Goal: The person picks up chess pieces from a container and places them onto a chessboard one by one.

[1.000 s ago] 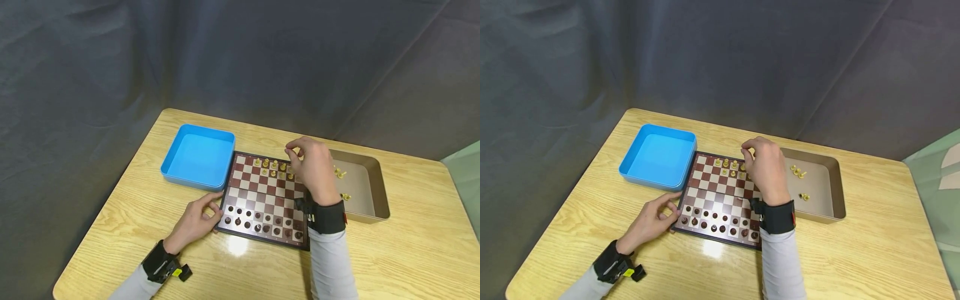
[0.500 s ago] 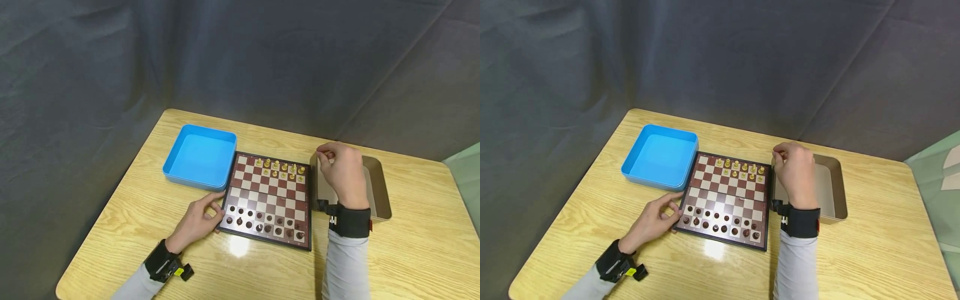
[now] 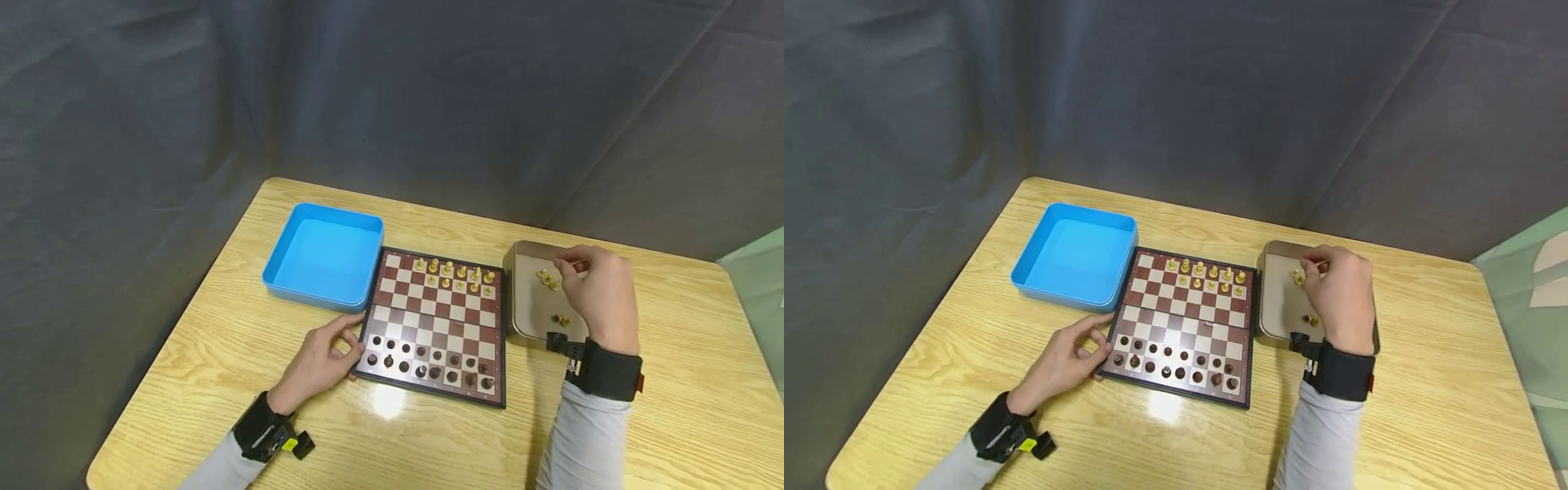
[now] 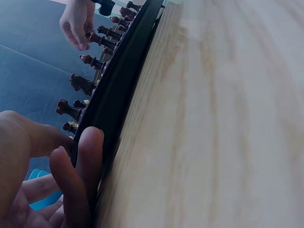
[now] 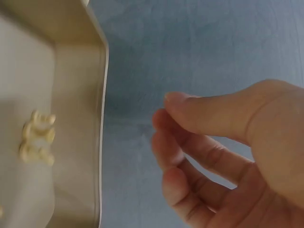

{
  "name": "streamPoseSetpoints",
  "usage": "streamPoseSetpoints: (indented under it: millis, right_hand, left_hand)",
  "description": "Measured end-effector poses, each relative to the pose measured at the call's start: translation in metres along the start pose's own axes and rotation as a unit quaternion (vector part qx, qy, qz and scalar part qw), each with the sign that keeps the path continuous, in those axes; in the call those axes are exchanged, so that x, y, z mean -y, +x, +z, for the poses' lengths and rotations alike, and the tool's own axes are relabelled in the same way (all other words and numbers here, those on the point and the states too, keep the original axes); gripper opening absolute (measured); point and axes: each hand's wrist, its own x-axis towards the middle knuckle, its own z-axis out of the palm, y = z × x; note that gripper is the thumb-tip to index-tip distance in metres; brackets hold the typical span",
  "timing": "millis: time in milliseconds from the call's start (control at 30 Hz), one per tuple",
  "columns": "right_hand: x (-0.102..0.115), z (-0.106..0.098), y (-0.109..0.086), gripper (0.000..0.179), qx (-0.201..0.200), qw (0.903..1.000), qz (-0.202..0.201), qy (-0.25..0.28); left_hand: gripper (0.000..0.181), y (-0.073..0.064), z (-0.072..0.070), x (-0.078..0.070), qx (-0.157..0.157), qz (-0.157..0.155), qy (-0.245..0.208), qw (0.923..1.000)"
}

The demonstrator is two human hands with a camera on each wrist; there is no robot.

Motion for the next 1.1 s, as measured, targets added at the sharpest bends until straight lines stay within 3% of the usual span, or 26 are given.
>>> streamPoseSetpoints:
  millis: [267, 500, 633, 800, 1100]
  right_hand:
    - [-0.023, -0.007, -0.010, 0.015, 0.108, 0.9928, 0.042, -0.028]
    - [-0.037, -0.010, -0.018, 0.021, 0.224, 0.9692, 0.094, -0.038]
    - [-0.043, -0.009, -0.025, 0.025, 0.258, 0.9592, 0.108, -0.037]
    - [-0.046, -0.001, -0.036, 0.015, 0.245, 0.9655, 0.081, -0.036]
    - [-0.055, 0.006, -0.050, 0.006, 0.164, 0.9845, 0.040, -0.046]
  left_hand:
    - [0.055, -0.002, -0.006, 0.001, -0.008, 0.004, 0.006, 0.9999]
    - [0.055, -0.003, -0.008, 0.000, -0.015, 0.008, 0.016, 0.9997]
    - [0.055, -0.003, -0.008, 0.002, -0.010, 0.011, 0.013, 0.9998]
    - [0.054, -0.005, -0.007, 0.003, -0.006, 0.006, 0.003, 1.0000]
    - [0.055, 0.000, -0.001, 0.001, 0.005, 0.011, -0.005, 0.9999]
